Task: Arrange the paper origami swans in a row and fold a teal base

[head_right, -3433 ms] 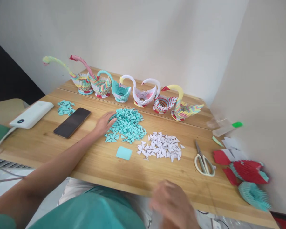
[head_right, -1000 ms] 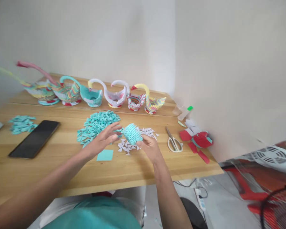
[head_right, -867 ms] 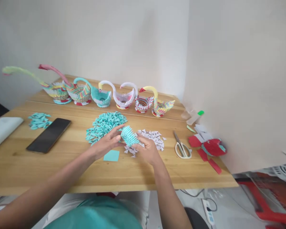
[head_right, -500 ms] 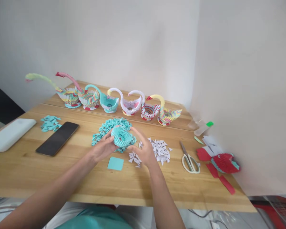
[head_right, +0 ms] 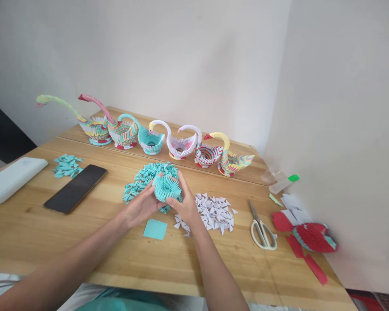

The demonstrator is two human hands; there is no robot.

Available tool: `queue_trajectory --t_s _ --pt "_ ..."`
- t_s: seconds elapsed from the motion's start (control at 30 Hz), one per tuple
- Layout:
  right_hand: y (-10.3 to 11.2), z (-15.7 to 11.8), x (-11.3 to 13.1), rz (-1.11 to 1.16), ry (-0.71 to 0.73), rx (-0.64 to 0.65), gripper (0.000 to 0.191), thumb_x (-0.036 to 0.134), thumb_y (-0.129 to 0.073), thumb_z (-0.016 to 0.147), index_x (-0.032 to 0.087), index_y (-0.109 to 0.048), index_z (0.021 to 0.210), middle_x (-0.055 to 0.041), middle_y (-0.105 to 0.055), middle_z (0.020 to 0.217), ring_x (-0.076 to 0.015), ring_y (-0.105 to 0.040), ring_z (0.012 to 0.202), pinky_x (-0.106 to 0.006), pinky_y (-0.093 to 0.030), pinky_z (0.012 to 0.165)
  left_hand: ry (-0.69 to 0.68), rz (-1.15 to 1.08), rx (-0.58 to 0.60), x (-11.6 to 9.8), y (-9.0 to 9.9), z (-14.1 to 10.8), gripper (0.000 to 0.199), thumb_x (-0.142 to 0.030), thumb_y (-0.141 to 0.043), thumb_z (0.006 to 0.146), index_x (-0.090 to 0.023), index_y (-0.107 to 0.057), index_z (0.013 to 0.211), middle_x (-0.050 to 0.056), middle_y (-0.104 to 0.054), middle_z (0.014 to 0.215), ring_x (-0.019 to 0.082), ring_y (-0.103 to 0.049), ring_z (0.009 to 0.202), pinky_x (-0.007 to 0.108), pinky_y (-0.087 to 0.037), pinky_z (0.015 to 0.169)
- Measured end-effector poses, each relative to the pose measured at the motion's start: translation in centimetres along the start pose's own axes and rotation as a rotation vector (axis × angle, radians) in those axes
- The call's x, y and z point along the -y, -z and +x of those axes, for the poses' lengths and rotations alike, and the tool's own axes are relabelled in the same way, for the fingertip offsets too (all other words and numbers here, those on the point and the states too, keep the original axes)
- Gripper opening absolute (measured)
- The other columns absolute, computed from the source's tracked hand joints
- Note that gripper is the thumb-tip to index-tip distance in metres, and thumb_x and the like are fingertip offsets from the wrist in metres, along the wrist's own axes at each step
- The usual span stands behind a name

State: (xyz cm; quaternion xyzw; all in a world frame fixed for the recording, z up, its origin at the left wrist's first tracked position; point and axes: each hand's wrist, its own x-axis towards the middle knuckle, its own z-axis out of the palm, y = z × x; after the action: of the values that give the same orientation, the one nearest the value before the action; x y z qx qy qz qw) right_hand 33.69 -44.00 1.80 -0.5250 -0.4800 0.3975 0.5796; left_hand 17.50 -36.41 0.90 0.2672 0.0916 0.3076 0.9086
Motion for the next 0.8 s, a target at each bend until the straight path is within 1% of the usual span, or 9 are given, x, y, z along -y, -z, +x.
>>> queue_trajectory --t_s 0.13,0.23,0.37,0.47,0.57,0.7,0.77,0.8 --pt "-0.2 -0.8 -0.9 -0.034 -0.004 -0.071 0.116 0.070 -0.083 0.076 0.028 -0.026 0.169 -0.0130 -0.058 0.153 -0.0351 -0.058 0.139 -0.051 -0.049 0.116 0.034 0.022 0.008 0.4 -0.1 -0.3 0.077 -0.037 -0.084 0.088 -0.032 -0.048 0.156 0.010 -0.069 0.139 0.028 -0.067 0.124 0.042 -0.055 0.105" --pt "-0.4 -1.3 -1.2 -0.070 0.009 -0.097 0.107 0.073 -0.076 0.082 0.029 -0.028 0.168 -0.0107 -0.059 0.153 -0.0342 -0.058 0.140 -0.051 -0.047 0.118 0.047 0.040 -0.012 0.6 0.0 -0.4 0.078 -0.034 -0.085 0.087 -0.030 -0.048 0.156 0.010 -0.071 0.134 0.028 -0.068 0.124 0.042 -0.055 0.105" --pt "-0.4 -1.4 -1.1 -0.079 0.045 -0.076 0.086 0.077 -0.056 0.093 0.030 -0.040 0.163 -0.0054 -0.051 0.161 -0.0304 -0.044 0.152 -0.051 -0.035 0.128 0.038 0.009 -0.034 0.5 0.2 -0.2 0.072 -0.039 -0.080 0.091 -0.030 -0.048 0.156 0.010 -0.070 0.137 0.027 -0.069 0.122 0.043 -0.056 0.106" --pt "-0.3 -1.3 -1.4 -0.055 0.029 -0.073 0.085 0.081 -0.047 0.095 0.029 -0.041 0.162 -0.0037 -0.047 0.164 -0.0272 -0.035 0.158 -0.052 -0.031 0.130 0.059 -0.019 -0.034 0.3 0.3 -0.1 0.064 -0.044 -0.072 0.098 -0.030 -0.048 0.155 0.010 -0.069 0.139 0.026 -0.070 0.119 0.042 -0.056 0.106" --pt "-0.3 -1.2 -1.6 -0.007 0.008 -0.051 0.087 0.081 -0.053 0.093 0.030 -0.042 0.162 -0.0042 -0.047 0.165 -0.0273 -0.037 0.157 -0.052 -0.031 0.129 0.110 -0.034 -0.042 0.3 0.4 0.1 0.059 -0.051 -0.064 0.101 -0.027 -0.051 0.153 0.011 -0.072 0.133 0.025 -0.072 0.116 0.041 -0.057 0.104" --pt "-0.6 -1.1 -1.2 0.054 -0.006 0.024 0.087 0.073 -0.068 0.089 0.030 -0.045 0.160 -0.0066 -0.053 0.160 -0.0300 -0.044 0.152 -0.052 -0.033 0.128 0.153 -0.006 -0.051 0.5 0.8 0.2 0.058 -0.059 -0.059 0.101 -0.023 -0.057 0.147 0.012 -0.076 0.121 0.025 -0.075 0.105 0.043 -0.059 0.100" --pt "-0.8 -1.1 -0.9 0.059 -0.013 0.033 0.090 0.072 -0.073 0.086 0.031 -0.044 0.160 -0.0069 -0.054 0.159 -0.0311 -0.046 0.151 -0.052 -0.035 0.127 0.152 0.036 -0.047 0.6 0.9 0.3 0.059 -0.063 -0.057 0.101 -0.023 -0.060 0.144 0.013 -0.076 0.121 0.026 -0.075 0.105 0.043 -0.059 0.099" --pt "-0.9 -1.0 -0.9 0.059 -0.014 0.021 0.093 0.071 -0.074 0.084 0.031 -0.042 0.161 -0.0071 -0.054 0.159 -0.0316 -0.047 0.150 -0.052 -0.037 0.126 0.138 0.059 -0.044 0.7 0.9 0.3 0.059 -0.063 -0.056 0.101 -0.022 -0.061 0.143 0.013 -0.075 0.123 0.027 -0.074 0.108 0.043 -0.059 0.100"
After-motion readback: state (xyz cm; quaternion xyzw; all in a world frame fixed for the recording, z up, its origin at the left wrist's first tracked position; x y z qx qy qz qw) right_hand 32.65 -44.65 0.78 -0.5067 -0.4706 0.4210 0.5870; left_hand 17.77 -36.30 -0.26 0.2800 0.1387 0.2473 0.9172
